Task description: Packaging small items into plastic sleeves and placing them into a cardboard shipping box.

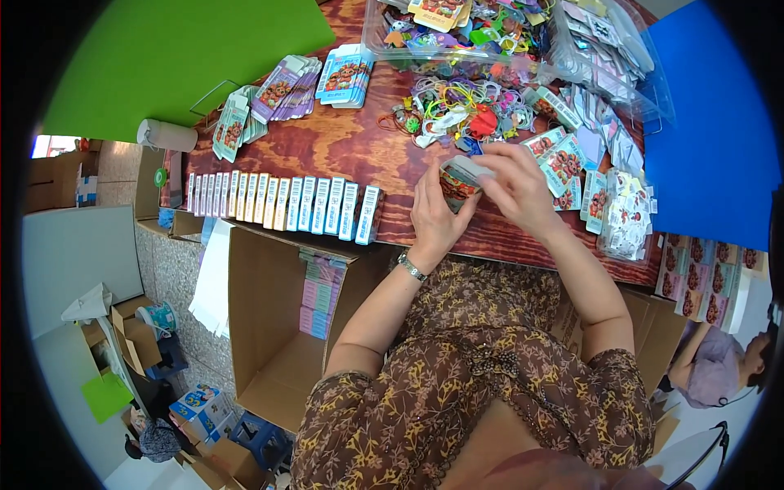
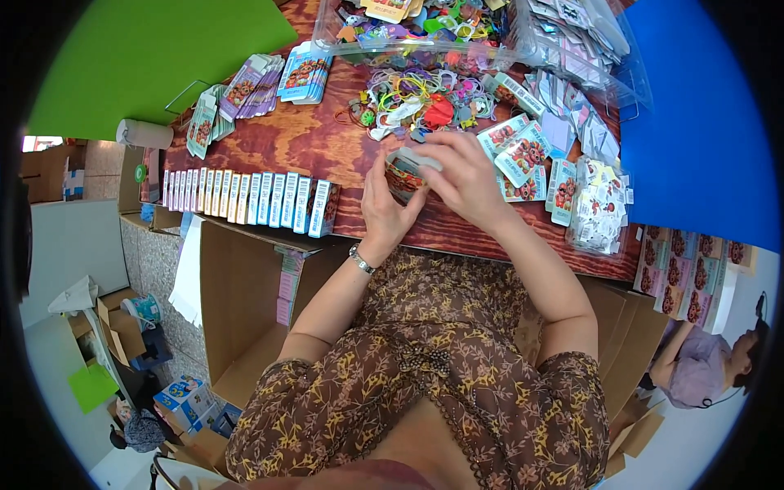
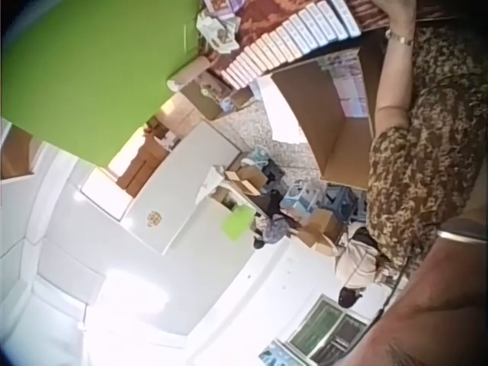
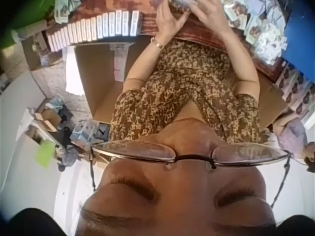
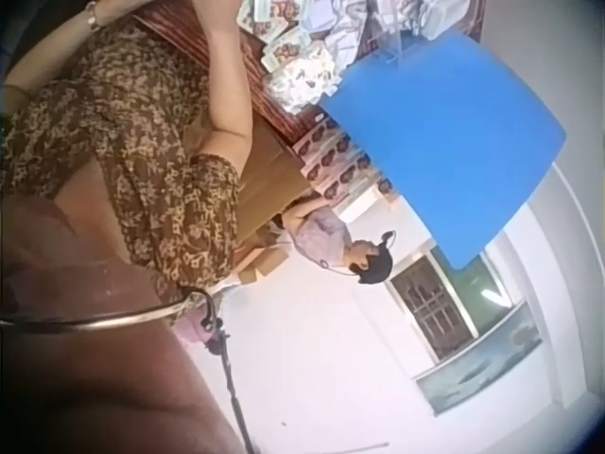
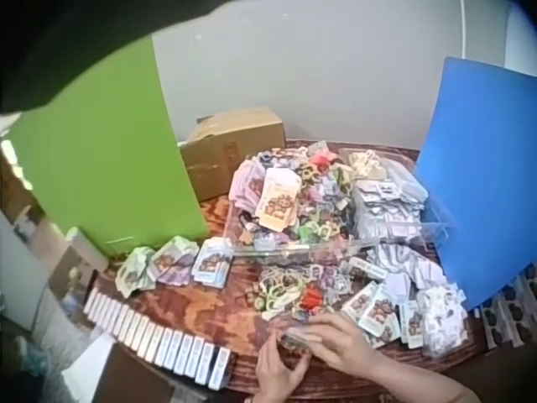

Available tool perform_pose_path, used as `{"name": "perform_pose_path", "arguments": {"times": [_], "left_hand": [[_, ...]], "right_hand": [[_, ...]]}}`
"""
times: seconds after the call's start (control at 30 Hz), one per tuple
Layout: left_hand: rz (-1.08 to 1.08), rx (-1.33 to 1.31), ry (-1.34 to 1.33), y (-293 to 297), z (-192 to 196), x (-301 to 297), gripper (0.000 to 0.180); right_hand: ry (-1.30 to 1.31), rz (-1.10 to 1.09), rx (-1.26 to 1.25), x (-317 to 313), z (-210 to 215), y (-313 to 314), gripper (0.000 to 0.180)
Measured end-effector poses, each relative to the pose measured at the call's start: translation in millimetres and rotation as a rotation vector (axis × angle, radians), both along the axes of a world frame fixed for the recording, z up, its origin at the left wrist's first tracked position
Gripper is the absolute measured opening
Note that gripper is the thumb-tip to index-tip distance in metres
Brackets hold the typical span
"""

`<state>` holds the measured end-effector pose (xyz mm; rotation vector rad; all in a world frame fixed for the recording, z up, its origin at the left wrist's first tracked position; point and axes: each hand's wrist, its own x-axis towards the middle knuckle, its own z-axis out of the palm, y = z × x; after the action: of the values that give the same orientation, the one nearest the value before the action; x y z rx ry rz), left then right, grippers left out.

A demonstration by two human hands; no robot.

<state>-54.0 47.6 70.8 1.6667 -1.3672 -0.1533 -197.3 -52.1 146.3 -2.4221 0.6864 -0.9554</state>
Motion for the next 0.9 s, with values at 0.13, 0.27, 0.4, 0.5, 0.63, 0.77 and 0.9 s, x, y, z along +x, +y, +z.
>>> {"name": "perform_pose_path", "arguments": {"times": [0.13,0.27,0.4,0.5,0.63,0.77,0.9], "left_hand": [[0.026,-0.040,0.174,1.4,-6.1,-8.8,0.092],[0.017,-0.061,0.316,5.5,-24.0,-15.9,0.087],[-0.087,-0.100,0.317,12.0,-32.1,-13.9,0.074],[-0.191,-0.151,0.443,17.3,-26.9,-11.1,0.062],[-0.239,-0.189,0.285,22.1,-33.5,3.6,0.052],[-0.382,-0.056,0.364,19.1,-10.3,20.5,0.043],[-0.417,-0.104,0.211,11.9,0.0,35.5,0.030]], "right_hand": [[-0.062,-0.120,0.122,-19.1,-31.1,23.0,0.031],[-0.082,-0.128,0.061,-12.5,-48.3,30.8,0.040],[-0.173,-0.106,0.296,-12.4,-64.7,28.6,0.042],[-0.230,-0.051,0.409,-10.1,-63.0,21.0,0.040],[-0.212,0.044,0.465,-17.6,-61.6,15.3,0.031],[0.017,0.126,0.527,-37.6,-50.6,11.9,0.020],[0.105,0.178,0.369,-37.9,-27.1,8.8,0.014]]}}
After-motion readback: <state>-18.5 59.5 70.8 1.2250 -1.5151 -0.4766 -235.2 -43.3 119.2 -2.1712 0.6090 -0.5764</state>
